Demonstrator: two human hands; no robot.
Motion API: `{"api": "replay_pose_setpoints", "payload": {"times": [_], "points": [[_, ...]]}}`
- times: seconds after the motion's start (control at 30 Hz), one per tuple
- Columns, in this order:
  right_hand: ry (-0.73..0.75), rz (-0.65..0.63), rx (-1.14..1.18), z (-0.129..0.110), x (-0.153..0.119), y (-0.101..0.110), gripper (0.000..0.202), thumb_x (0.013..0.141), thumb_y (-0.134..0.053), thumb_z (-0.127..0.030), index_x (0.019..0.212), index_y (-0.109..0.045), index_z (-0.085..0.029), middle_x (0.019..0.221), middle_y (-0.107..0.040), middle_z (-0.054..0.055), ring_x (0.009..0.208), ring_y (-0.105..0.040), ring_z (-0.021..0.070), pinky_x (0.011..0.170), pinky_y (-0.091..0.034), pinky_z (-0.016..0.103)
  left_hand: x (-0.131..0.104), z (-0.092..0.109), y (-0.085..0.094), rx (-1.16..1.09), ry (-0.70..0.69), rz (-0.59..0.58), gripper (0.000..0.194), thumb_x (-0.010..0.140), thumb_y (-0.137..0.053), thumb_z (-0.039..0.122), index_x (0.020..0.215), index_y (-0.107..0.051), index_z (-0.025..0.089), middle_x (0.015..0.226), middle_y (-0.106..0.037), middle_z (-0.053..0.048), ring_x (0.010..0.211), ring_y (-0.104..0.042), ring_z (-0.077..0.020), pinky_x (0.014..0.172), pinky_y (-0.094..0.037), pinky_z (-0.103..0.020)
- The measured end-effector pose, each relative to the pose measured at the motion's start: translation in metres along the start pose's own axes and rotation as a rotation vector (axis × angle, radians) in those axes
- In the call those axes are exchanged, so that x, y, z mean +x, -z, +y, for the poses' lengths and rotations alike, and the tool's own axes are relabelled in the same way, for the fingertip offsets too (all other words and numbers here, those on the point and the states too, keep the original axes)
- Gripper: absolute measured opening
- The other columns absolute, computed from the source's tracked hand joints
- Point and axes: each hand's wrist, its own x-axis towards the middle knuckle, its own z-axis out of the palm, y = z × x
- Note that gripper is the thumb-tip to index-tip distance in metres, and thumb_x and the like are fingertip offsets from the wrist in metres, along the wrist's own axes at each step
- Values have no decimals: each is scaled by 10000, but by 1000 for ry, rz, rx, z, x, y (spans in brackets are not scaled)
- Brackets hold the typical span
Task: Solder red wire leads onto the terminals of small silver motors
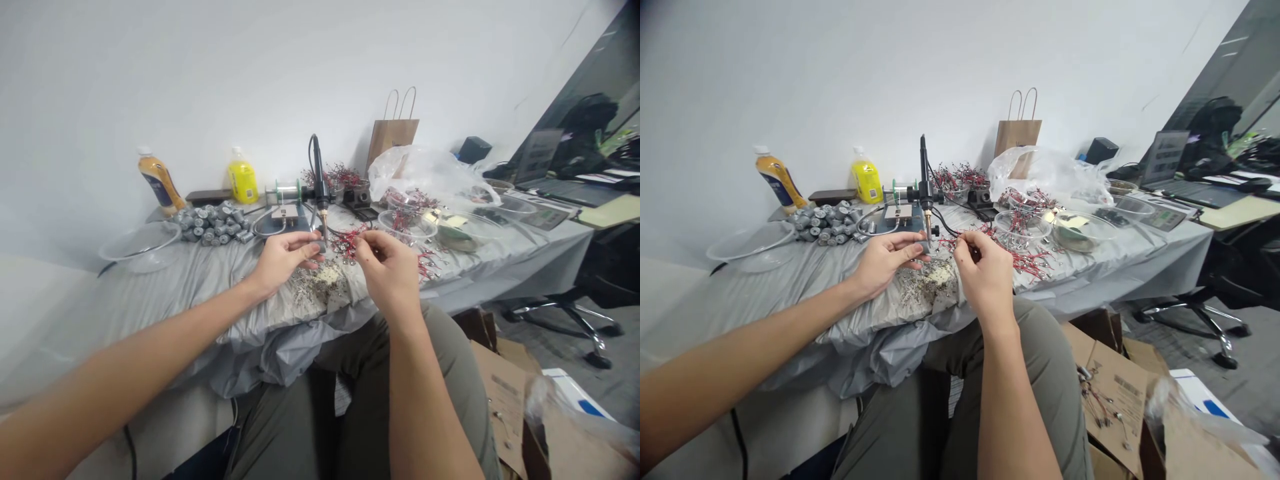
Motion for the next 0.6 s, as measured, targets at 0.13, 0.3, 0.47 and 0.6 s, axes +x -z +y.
{"api": "replay_pose_setpoints", "payload": {"times": [0.13, 0.3, 0.47, 0.6], "points": [[4, -1, 5, -1, 0, 0, 247, 923, -612, -395, 802, -701, -200, 674, -585, -11, 632, -494, 140, 641, -382, 295, 1, -1, 1, 3, 11, -7, 316, 944, -899, 290, 1179, -784, 113, 1196, -816, -123, 873, -817, -193, 743, -703, -304], [12, 1, 6, -3, 0, 1, 235, 924, -613, -378, 796, -699, -201, 662, -601, -4, 627, -512, 146, 648, -393, 299, 2, -2, 1, 5, 36, -25, 277, 986, -853, 239, 1218, -769, 113, 1123, -819, -102, 896, -814, -200, 767, -705, -317], [11, 2, 8, -3, 1, 1, 233, 922, -620, -379, 805, -714, -201, 660, -610, -3, 625, -522, 153, 656, -407, 305, 3, -3, 0, 2, 48, -34, 244, 1004, -835, 220, 1210, -758, 116, 1129, -805, -86, 902, -801, -193, 775, -702, -321], [11, 4, 9, -3, 1, 0, 230, 924, -614, -373, 816, -718, -199, 681, -630, 6, 641, -533, 159, 661, -413, 308, 5, -5, -1, 3, 55, -36, 216, 1029, -804, 219, 1212, -749, 119, 1127, -793, -78, 902, -788, -189, 795, -699, -333]]}}
